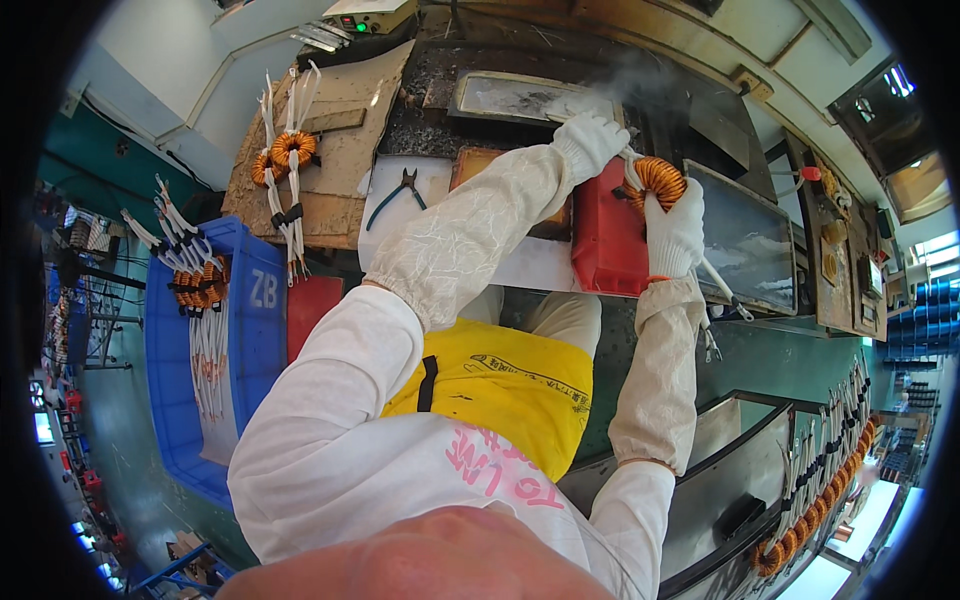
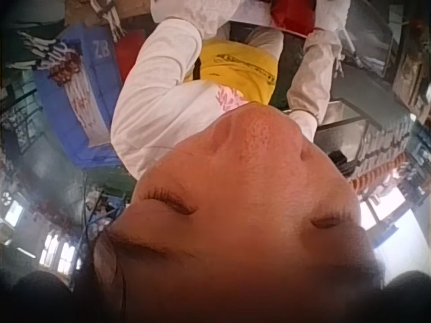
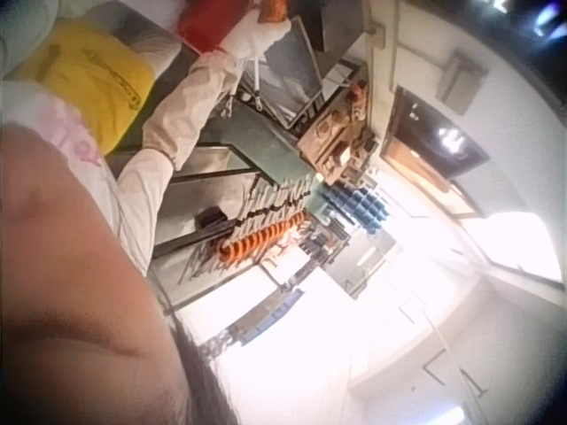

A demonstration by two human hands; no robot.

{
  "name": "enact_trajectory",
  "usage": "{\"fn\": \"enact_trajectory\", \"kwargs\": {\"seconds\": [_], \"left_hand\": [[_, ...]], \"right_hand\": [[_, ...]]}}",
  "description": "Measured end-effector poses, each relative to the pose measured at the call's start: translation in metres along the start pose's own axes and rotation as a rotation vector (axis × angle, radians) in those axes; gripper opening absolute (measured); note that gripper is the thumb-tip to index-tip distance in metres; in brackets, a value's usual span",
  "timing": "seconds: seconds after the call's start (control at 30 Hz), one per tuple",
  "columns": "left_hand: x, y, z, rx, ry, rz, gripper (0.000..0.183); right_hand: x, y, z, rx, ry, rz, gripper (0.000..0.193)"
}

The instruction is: Dipping the ends of copper-wound coil components into a heated tinning or solder bath.

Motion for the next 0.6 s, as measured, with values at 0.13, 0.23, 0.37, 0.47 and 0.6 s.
{"fn": "enact_trajectory", "kwargs": {"seconds": [0.13, 0.23, 0.37, 0.47, 0.6], "left_hand": [[-0.001, 0.0, -0.008, -0.002, -0.024, -0.004, 0.011], [-0.004, 0.0, -0.012, -0.007, -0.031, 0.004, 0.009], [-0.006, 0.001, -0.02, -0.018, -0.057, -0.042, 0.008], [-0.008, 0.004, -0.025, -0.023, -0.068, -0.043, 0.009], [-0.013, 0.004, -0.03, -0.014, -0.087, 0.001, 0.01]], "right_hand": [[0.007, 0.013, 0.006, 0.036, -0.046, 0.007, 0.056], [0.011, 0.018, 0.005, 0.034, -0.068, 0.019, 0.056], [0.014, 0.023, 0.0, 0.038, -0.086, 0.017, 0.057], [0.017, 0.023, -0.005, 0.023, -0.058, -0.02, 0.056], [0.019, 0.028, -0.007, 0.051, -0.097, -0.008, 0.057]]}}
Point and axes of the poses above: each hand's wrist, its own x-axis away from the middle knuckle, its own y-axis out of the back of the hand, z = x × y, the point moved 4 cm from there along -x, towards the middle knuckle, and after that the axes turned 2 degrees about -x, right-handed, at the moved point
